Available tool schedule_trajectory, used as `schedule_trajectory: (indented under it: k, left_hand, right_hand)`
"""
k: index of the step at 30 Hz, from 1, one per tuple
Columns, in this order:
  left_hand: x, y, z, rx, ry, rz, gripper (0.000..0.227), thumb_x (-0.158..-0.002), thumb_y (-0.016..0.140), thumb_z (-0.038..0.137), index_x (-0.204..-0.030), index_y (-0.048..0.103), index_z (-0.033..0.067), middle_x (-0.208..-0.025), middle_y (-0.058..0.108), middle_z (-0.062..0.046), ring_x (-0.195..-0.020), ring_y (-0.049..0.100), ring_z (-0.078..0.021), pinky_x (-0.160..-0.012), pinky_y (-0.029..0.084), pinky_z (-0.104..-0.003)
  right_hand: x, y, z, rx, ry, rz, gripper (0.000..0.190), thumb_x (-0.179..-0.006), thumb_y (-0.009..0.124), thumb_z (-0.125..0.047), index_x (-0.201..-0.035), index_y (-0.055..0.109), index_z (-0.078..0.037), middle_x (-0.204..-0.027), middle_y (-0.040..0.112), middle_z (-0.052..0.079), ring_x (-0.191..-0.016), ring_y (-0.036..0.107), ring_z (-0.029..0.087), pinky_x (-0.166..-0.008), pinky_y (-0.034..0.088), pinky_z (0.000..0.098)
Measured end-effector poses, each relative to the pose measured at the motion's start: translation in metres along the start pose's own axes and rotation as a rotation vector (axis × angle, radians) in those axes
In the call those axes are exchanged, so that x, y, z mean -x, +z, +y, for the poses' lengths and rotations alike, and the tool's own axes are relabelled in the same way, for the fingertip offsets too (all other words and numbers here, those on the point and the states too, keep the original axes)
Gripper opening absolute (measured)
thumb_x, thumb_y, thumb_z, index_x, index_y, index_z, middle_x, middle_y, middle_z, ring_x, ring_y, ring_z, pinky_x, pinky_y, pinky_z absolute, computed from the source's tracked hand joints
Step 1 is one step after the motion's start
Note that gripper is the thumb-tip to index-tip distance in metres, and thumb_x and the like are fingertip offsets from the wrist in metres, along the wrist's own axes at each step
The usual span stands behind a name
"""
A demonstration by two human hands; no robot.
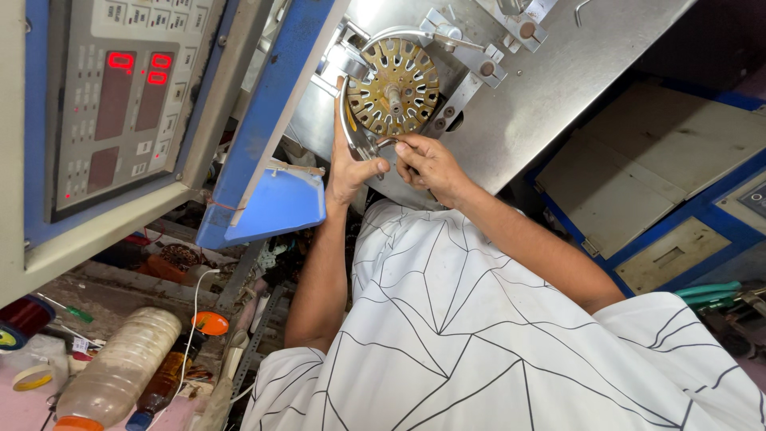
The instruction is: The person uses a hex key to tighten screws on a circular stator mounted in a winding machine. They then insert a small metal pin into the stator and press buttons on the machine's control panel.
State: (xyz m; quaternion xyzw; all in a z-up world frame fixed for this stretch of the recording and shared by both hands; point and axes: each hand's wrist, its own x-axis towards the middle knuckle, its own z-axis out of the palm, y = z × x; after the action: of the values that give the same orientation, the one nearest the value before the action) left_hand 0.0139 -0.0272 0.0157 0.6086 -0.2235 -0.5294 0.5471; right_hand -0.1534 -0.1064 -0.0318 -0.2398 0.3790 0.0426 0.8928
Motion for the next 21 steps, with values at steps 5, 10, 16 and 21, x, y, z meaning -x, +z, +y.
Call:
schedule_trajectory:
  k: [5,10,16,21]
  left_hand:
    - [0.0,0.001,0.006,-0.025,-0.021,0.028,0.145,-0.069,0.094,0.06,-0.168,0.002,0.0065,-0.153,0.047,-0.023,-0.14,0.055,-0.0329,-0.118,0.051,-0.045]
    - [0.0,0.0,0.002,-0.012,-0.014,0.022,0.147,-0.068,0.091,0.067,-0.167,0.0,0.0071,-0.154,0.045,-0.023,-0.141,0.056,-0.0328,-0.117,0.052,-0.045]
    - [0.004,-0.009,-0.017,-0.111,0.041,0.031,0.143,-0.072,0.085,0.074,-0.17,0.005,0.0077,-0.161,0.042,-0.024,-0.151,0.05,-0.0341,-0.125,0.048,-0.047]
    - [0.009,-0.012,-0.024,-0.113,-0.006,0.089,0.135,-0.069,0.085,0.077,-0.156,0.007,0.0093,-0.151,0.047,-0.025,-0.142,0.053,-0.0358,-0.119,0.05,-0.049]
  right_hand:
    - [0.001,0.004,0.006,0.067,-0.138,-0.055,0.047,-0.098,0.07,-0.027,-0.138,0.059,-0.005,-0.079,0.053,-0.003,-0.066,0.044,0.005,-0.055,0.035,0.0206]
    - [0.002,0.011,0.012,0.043,-0.268,-0.094,0.058,-0.084,0.084,-0.017,-0.133,0.058,-0.002,-0.113,0.066,0.0,-0.107,0.061,0.009,-0.095,0.052,0.0251]
    - [0.002,0.007,0.013,-0.043,-0.198,-0.022,0.046,-0.08,0.089,-0.009,-0.111,0.057,-0.004,-0.111,0.069,0.009,-0.088,0.058,0.007,-0.075,0.049,0.0218]
    - [0.001,0.007,0.011,-0.086,-0.115,-0.016,0.042,-0.079,0.088,-0.008,-0.11,0.059,-0.003,-0.111,0.074,0.009,-0.063,0.054,-0.001,-0.046,0.035,0.0171]
